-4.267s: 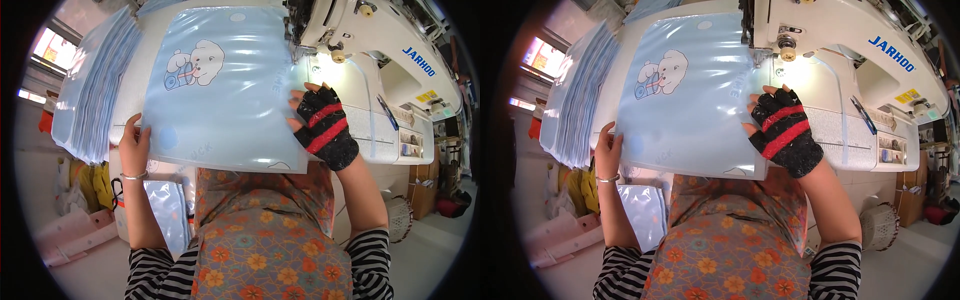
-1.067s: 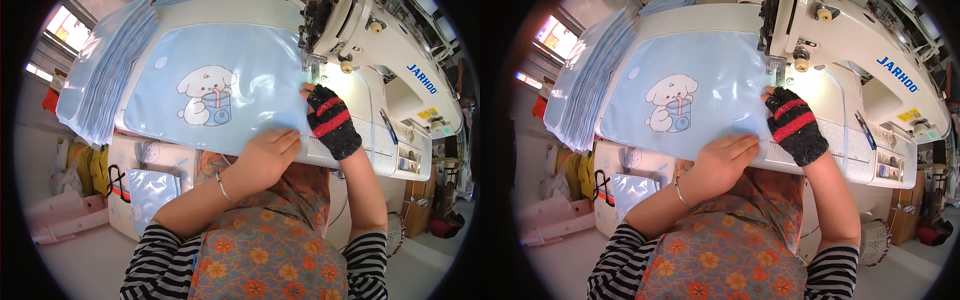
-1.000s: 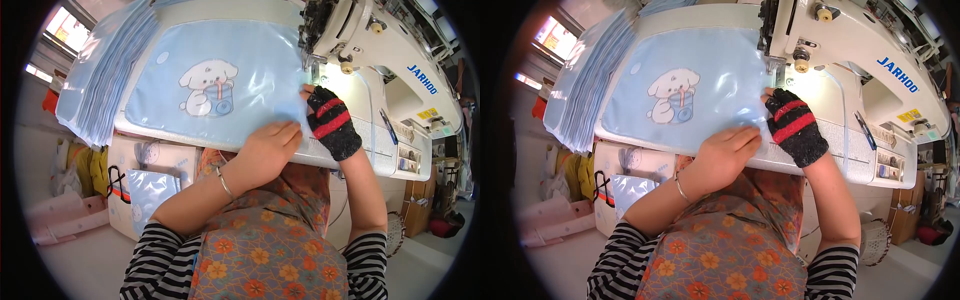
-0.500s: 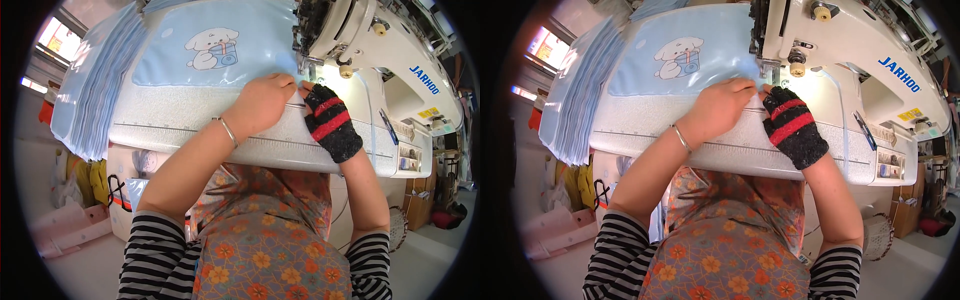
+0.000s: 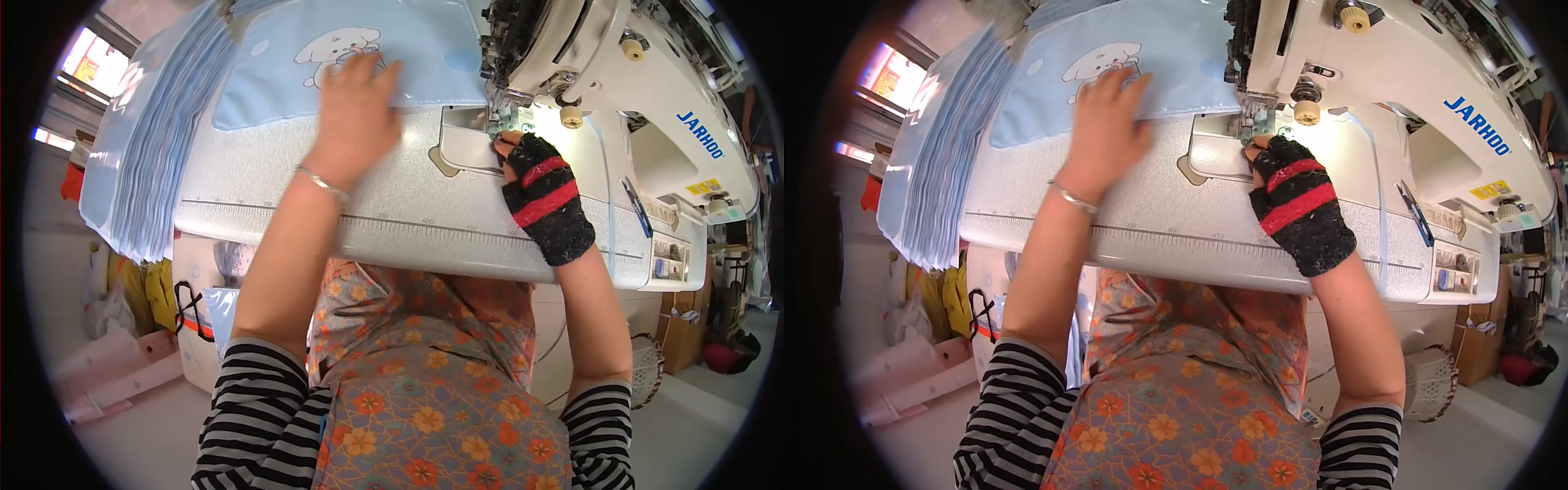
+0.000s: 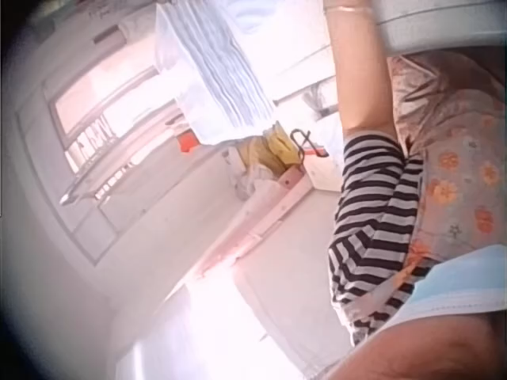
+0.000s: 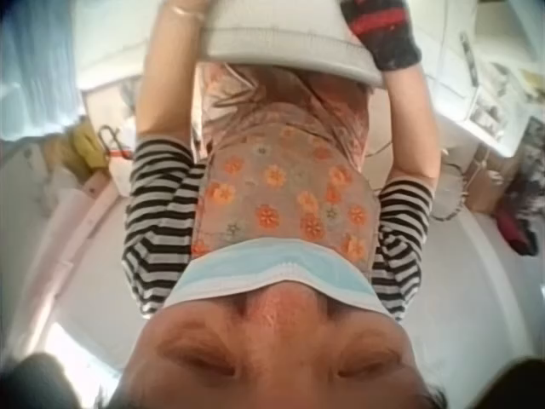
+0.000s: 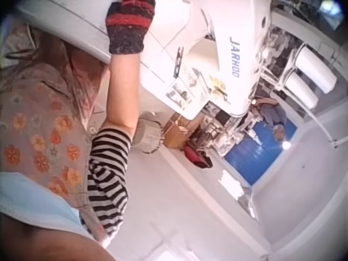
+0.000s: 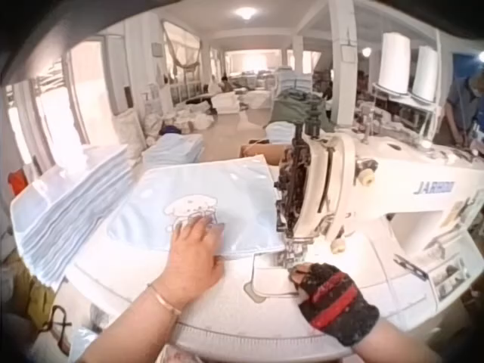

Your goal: The person sews the edges of printed pouches using an industrial sewing machine.

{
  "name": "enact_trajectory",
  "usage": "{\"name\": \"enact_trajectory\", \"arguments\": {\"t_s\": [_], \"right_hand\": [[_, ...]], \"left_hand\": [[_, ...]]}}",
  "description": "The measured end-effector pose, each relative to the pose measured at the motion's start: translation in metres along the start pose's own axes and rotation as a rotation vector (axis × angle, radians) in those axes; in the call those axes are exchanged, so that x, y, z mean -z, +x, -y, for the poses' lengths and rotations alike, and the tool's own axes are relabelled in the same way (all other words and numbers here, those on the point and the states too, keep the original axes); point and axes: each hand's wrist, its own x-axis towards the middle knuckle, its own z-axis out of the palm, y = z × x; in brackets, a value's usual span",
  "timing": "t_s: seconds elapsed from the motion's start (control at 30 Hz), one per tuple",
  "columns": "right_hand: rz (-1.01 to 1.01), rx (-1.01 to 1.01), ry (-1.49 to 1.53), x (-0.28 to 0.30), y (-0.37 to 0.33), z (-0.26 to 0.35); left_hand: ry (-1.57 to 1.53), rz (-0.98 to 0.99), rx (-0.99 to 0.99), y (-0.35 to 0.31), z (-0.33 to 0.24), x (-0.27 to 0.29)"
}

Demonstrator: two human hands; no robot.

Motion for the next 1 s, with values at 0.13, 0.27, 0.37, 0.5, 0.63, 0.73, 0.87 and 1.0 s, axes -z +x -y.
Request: {"name": "enact_trajectory", "arguments": {"t_s": [0.13, 0.27, 0.37, 0.5, 0.63, 0.73, 0.87, 1.0], "right_hand": [[-0.027, 0.052, -0.012, -0.002, 0.004, 0.009], [0.044, 0.027, -0.034, -0.014, 0.000, -0.006], [-0.004, 0.146, -0.292, -0.023, -0.012, -0.033], [0.065, 0.026, 0.079, -0.025, -0.015, -0.078], [0.110, 0.055, -0.006, -0.024, -0.010, -0.081], [0.133, -0.011, 0.091, -0.021, -0.017, -0.102], [0.168, -0.087, -0.035, -0.014, -0.034, -0.089], [0.194, -0.079, -0.044, 0.003, -0.043, -0.028]], "left_hand": [[0.003, 0.093, 0.194, -0.033, 0.055, 0.015], [-0.045, 0.304, 0.029, -0.073, 0.037, 0.055], [-0.303, 0.272, -0.016, -0.151, -0.012, 0.123], [-0.402, 0.623, 0.309, -0.296, -0.028, 0.164], [-0.197, 0.675, 0.858, -0.463, -0.001, 0.164], [-0.024, 0.693, 1.045, -0.543, 0.010, 0.158], [0.064, 0.810, 1.184, -0.600, 0.041, 0.143], [0.076, 1.002, 1.353, -0.615, 0.045, 0.135]]}}
